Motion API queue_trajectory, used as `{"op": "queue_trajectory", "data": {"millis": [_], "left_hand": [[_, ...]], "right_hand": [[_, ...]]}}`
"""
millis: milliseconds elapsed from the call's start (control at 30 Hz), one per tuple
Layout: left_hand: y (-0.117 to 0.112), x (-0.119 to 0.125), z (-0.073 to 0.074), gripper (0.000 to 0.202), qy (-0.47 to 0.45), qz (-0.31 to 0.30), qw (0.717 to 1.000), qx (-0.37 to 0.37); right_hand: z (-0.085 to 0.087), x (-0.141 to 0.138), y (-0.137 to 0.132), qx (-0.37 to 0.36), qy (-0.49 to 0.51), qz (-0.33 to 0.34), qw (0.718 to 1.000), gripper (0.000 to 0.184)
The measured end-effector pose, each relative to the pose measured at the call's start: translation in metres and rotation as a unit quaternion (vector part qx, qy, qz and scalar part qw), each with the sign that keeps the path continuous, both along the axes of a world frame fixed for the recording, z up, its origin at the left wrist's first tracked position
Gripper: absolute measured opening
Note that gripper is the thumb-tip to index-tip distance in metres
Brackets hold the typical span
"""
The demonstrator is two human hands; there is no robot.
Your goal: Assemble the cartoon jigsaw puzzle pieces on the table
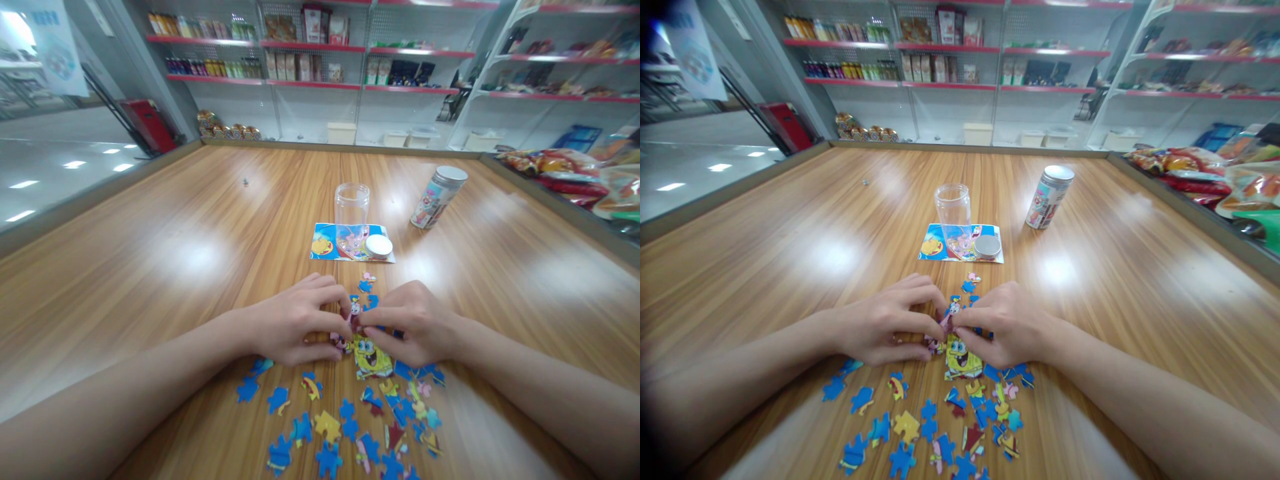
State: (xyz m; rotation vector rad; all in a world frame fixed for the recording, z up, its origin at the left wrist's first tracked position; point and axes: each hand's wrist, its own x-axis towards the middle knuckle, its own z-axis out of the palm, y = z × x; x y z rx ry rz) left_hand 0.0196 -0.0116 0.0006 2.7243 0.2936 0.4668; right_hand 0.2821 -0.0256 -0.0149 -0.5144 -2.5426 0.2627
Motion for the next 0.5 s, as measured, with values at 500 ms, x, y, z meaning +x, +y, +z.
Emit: {"op": "queue_trajectory", "data": {"millis": [500], "left_hand": [[-0.0016, -0.0005, 0.001, 0.021, 0.002, 0.009, 1.0, -0.01]], "right_hand": [[-0.0024, 0.0005, 0.0013, 0.003, -0.011, -0.006, 1.0, 0.014]]}}
